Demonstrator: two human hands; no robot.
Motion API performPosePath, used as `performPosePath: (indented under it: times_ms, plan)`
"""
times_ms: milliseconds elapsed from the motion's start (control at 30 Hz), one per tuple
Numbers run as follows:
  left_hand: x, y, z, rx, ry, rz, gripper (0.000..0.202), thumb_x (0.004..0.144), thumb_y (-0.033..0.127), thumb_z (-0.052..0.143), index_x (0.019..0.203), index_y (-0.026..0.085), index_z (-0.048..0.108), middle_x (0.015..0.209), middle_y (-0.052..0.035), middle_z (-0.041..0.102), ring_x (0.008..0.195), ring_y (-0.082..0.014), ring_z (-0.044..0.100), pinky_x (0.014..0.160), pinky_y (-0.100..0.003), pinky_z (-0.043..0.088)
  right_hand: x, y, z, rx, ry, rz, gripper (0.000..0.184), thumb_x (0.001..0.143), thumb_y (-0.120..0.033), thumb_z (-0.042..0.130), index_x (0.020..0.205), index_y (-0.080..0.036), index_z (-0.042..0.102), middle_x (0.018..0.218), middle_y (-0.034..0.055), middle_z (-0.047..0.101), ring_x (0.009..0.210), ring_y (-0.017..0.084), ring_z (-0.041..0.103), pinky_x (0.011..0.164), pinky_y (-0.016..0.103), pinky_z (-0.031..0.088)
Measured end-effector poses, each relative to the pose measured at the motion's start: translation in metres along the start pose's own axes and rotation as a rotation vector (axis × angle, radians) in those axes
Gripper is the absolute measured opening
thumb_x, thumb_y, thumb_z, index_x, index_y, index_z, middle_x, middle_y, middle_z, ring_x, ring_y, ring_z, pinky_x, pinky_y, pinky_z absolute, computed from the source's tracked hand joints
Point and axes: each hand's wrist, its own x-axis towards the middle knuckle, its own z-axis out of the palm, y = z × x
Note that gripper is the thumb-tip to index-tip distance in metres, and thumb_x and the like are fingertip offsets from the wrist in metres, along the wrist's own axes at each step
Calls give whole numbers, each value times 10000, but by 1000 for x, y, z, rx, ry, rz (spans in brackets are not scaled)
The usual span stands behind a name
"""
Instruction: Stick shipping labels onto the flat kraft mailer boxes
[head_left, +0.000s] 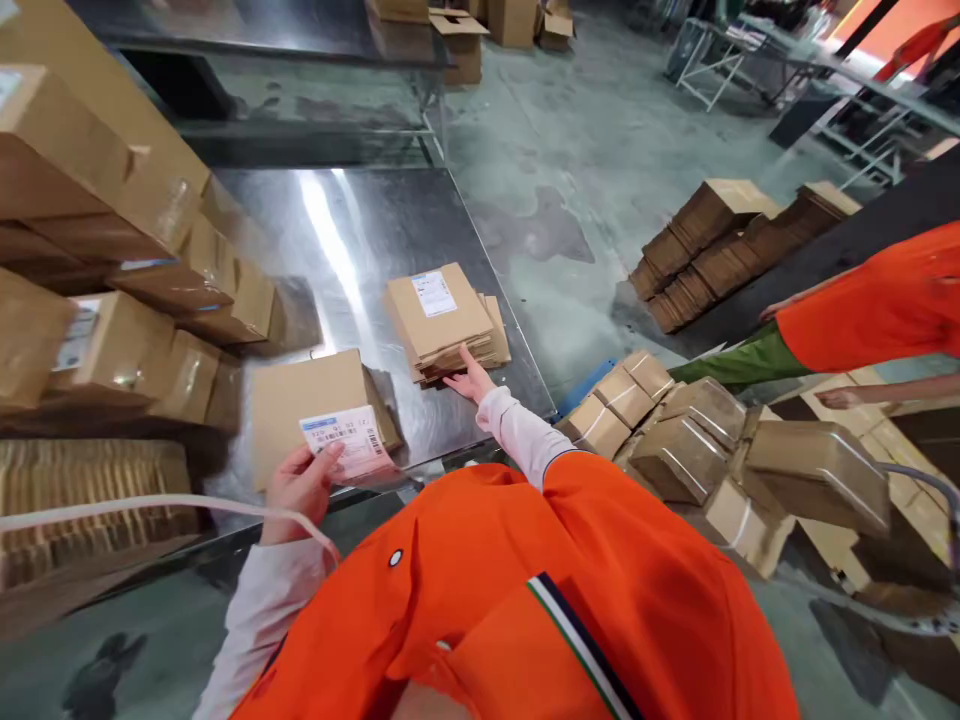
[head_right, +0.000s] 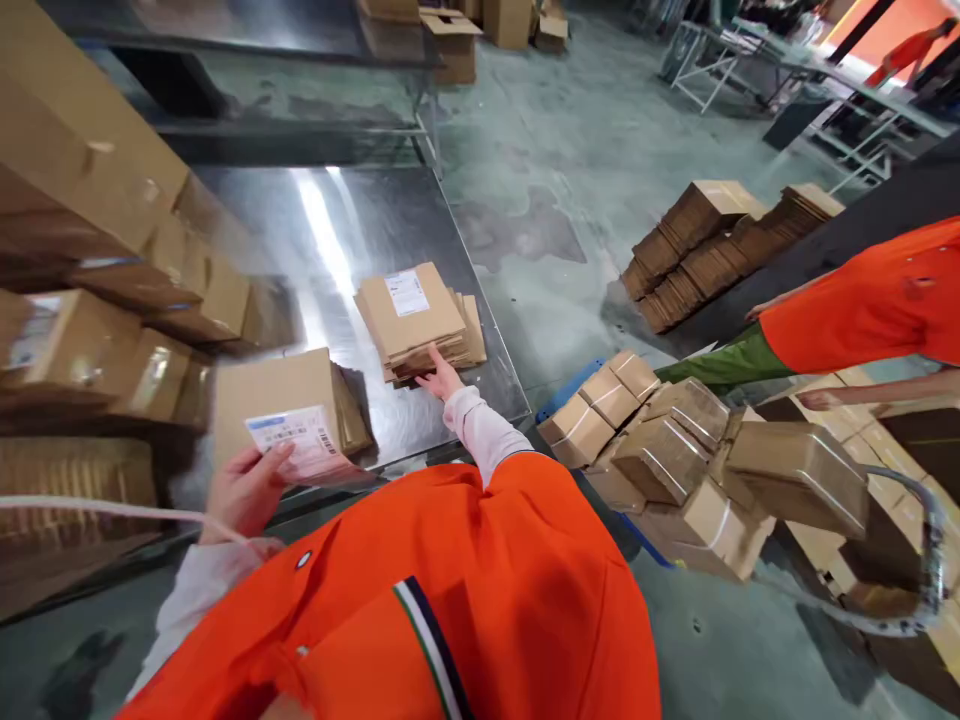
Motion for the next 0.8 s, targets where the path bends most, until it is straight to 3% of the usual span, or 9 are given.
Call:
performPosePath:
  times_ms: [100, 167, 267, 333, 400, 467, 633, 700, 800]
  plan:
    - [2, -5, 5, 52, -55, 17, 496, 439, 320, 959, 841, 125, 744, 809, -51, 764, 729, -169, 669, 697, -263, 567, -10, 4, 12, -215, -51, 216, 659, 969, -523, 645, 1435, -80, 496, 1353, 209, 605, 1241, 232, 643, 1023, 402, 580]
    - [4, -12, 8, 117, -85, 18, 537, 409, 419, 978, 786, 126, 732, 707, -37, 720, 645, -156, 623, 619, -250, 532, -23, 9, 23, -403, -229, 257, 558, 960, -536, 651, 1272, -74, 635, 1188, 174, 681, 1026, 225, 710, 904, 378, 616]
    - [8, -26, 13, 190, -107, 34, 569, 361, 502, 988, 696, 131, 715, 596, -17, 653, 572, -147, 569, 552, -244, 490, -44, 14, 38, -800, -618, -1, 404, 896, -503, 746, 1093, -151, 746, 1003, 68, 727, 809, 147, 673, 762, 264, 569]
    - [9, -37, 17, 191, -108, 47, 591, 353, 521, 993, 710, 130, 730, 629, -33, 681, 592, -162, 591, 581, -259, 509, -55, 16, 44, -1039, -759, -237, 364, 809, -463, 835, 1035, -183, 778, 895, 26, 729, 763, 133, 637, 746, 248, 523]
    - [7, -46, 20, 174, -90, 58, 610, 378, 545, 991, 748, 129, 742, 699, -58, 723, 638, -190, 629, 626, -290, 540, -62, 18, 45, -1172, -788, -400, 327, 769, -450, 859, 957, -190, 801, 795, 6, 714, 745, 137, 619, 745, 251, 494]
    - [4, -53, 22, 158, -64, 69, 612, 419, 563, 987, 768, 124, 743, 731, -69, 736, 663, -198, 646, 655, -300, 555, -63, 20, 43, -1206, -773, -474, 281, 774, -445, 844, 887, -190, 810, 748, -1, 700, 737, 139, 612, 728, 246, 476]
    - [2, -55, 23, 57, -26, 85, 697, 440, 603, 981, 893, 120, 761, 783, -66, 747, 664, -173, 644, 642, -270, 550, -59, 27, 38, -1209, -756, -423, 269, 778, -392, 834, 926, -168, 817, 749, 7, 711, 700, 141, 623, 689, 236, 480]
    - [3, -53, 22, 81, 3, 111, 684, 442, 634, 967, 842, 121, 753, 711, -50, 721, 605, -153, 600, 596, -255, 513, -60, 29, 41, -1216, -718, -423, 277, 791, -337, 822, 1017, -176, 813, 815, 19, 745, 729, 158, 656, 698, 243, 495]
    - [6, -49, 19, 147, 40, 151, 630, 473, 670, 936, 724, 128, 735, 620, -39, 682, 580, -152, 567, 612, -264, 491, -67, 32, 50, -1298, -661, -562, 203, 845, -278, 770, 1032, -213, 817, 956, 36, 792, 856, 190, 710, 802, 268, 514]
